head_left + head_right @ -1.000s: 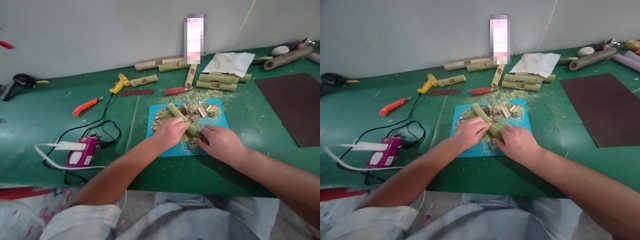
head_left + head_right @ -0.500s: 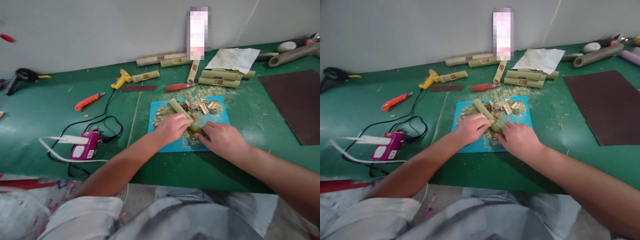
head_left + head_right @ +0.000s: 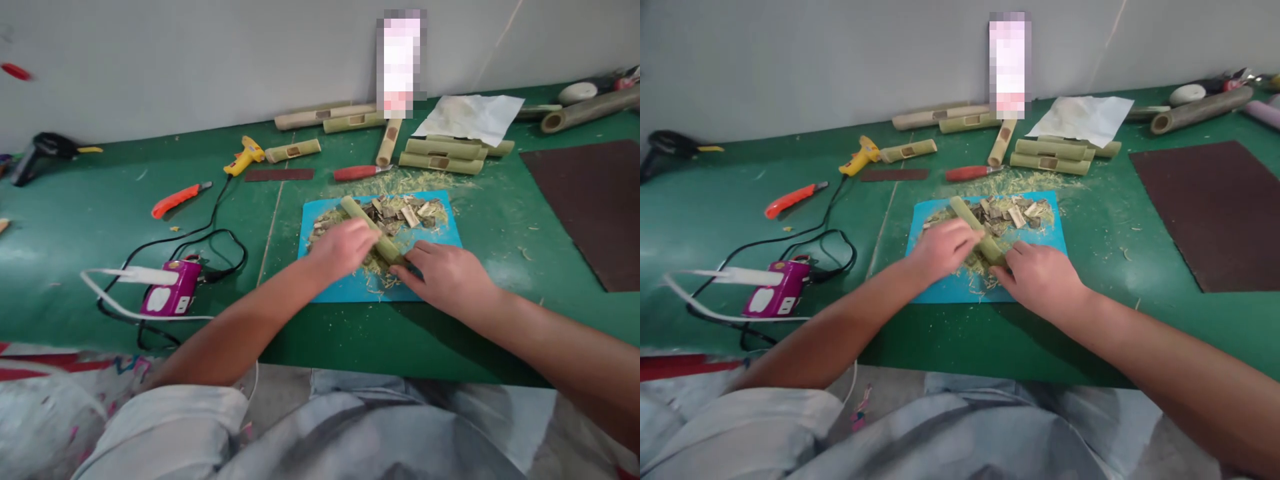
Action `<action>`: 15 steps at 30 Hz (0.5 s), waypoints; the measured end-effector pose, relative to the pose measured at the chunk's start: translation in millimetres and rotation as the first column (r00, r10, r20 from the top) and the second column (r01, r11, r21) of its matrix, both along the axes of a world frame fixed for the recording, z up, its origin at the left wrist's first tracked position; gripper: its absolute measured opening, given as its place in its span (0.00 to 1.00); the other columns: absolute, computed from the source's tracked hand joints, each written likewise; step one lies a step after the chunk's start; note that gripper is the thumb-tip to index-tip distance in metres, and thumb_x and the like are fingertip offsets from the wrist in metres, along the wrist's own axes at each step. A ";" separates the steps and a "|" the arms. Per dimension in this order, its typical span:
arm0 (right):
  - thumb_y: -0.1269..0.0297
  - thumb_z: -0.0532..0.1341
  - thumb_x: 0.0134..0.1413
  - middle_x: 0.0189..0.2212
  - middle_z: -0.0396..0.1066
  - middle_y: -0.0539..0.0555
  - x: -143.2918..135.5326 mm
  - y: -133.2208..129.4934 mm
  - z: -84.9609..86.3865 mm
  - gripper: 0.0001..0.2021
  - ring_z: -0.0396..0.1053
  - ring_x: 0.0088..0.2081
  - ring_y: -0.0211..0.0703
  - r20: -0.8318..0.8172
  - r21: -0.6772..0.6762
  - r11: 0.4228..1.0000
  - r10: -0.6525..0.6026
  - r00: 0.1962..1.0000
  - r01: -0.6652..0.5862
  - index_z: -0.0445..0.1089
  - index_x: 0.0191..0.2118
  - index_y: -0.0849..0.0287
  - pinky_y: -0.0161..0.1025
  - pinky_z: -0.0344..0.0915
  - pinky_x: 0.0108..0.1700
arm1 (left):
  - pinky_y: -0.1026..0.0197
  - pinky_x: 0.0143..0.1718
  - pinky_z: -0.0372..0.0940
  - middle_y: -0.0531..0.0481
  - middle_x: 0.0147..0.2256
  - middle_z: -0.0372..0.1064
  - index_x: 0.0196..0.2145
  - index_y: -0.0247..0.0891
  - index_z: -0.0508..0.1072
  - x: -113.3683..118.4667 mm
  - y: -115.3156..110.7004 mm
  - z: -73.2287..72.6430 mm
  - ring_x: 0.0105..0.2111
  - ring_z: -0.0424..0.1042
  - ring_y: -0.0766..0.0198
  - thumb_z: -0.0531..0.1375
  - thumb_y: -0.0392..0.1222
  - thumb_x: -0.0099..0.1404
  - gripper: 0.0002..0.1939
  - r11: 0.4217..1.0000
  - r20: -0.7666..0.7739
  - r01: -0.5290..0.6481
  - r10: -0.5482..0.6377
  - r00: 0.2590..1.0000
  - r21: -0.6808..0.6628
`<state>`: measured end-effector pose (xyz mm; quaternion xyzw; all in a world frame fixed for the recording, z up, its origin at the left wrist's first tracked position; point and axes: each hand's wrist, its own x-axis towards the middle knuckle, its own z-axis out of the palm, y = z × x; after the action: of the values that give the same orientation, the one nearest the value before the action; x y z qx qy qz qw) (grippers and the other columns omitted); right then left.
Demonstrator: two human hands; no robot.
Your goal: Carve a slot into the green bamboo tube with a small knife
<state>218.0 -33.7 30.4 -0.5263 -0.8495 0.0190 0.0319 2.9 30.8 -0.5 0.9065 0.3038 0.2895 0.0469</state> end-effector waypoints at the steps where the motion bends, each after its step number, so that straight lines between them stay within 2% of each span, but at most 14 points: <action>1: 0.53 0.54 0.64 0.29 0.72 0.56 -0.2 0.0 0.6 0.19 0.66 0.28 0.40 0.003 0.001 1.000 -0.002 1.000 0.002 0.73 0.30 0.61 0.40 0.47 0.28 | 0.62 0.33 0.67 0.46 0.31 0.71 0.40 0.32 0.76 -0.1 0.5 -0.3 0.31 0.72 0.64 0.52 0.40 0.74 0.15 1.000 0.007 -0.022 0.022 1.000 0.009; 6: 0.54 0.55 0.64 0.29 0.72 0.56 -0.8 -0.6 2.4 0.19 0.66 0.28 0.41 0.016 -0.011 1.000 0.004 1.000 -0.004 0.73 0.30 0.62 0.40 0.48 0.28 | 0.61 0.35 0.68 0.45 0.32 0.71 0.41 0.32 0.76 -1.7 5.5 -1.6 0.33 0.72 0.63 0.51 0.40 0.75 0.15 0.999 -0.041 -0.006 0.005 0.999 -0.040; 10: 0.54 0.54 0.64 0.29 0.72 0.56 -0.1 -0.7 1.2 0.19 0.66 0.28 0.41 0.006 -0.006 1.000 0.006 1.000 -0.006 0.74 0.30 0.62 0.40 0.47 0.28 | 0.61 0.34 0.67 0.45 0.30 0.70 0.39 0.33 0.76 -1.9 1.8 0.8 0.32 0.70 0.62 0.50 0.39 0.74 0.15 0.997 -0.077 -0.077 0.079 0.994 0.022; 13: 0.54 0.54 0.64 0.29 0.72 0.56 0.1 -0.5 0.5 0.19 0.66 0.28 0.41 0.009 -0.015 1.000 0.014 1.000 -0.013 0.74 0.30 0.62 0.40 0.47 0.28 | 0.62 0.34 0.66 0.46 0.30 0.69 0.41 0.33 0.75 0.2 -7.5 3.3 0.32 0.70 0.63 0.50 0.39 0.74 0.15 1.000 -0.123 0.003 -0.004 0.992 -0.014; 15: 0.54 0.53 0.65 0.29 0.72 0.56 -0.1 -0.4 0.9 0.20 0.66 0.28 0.41 0.012 -0.016 1.000 0.007 1.000 -0.007 0.74 0.30 0.62 0.40 0.47 0.28 | 0.62 0.33 0.65 0.46 0.31 0.69 0.41 0.32 0.75 1.8 -12.0 4.3 0.32 0.70 0.63 0.50 0.39 0.75 0.15 1.000 -0.083 -0.017 0.017 0.996 -0.007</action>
<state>217.9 -34.1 31.3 -0.5236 -0.8514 0.0226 0.0225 4.8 18.8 3.8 0.9149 0.3144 0.2508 0.0353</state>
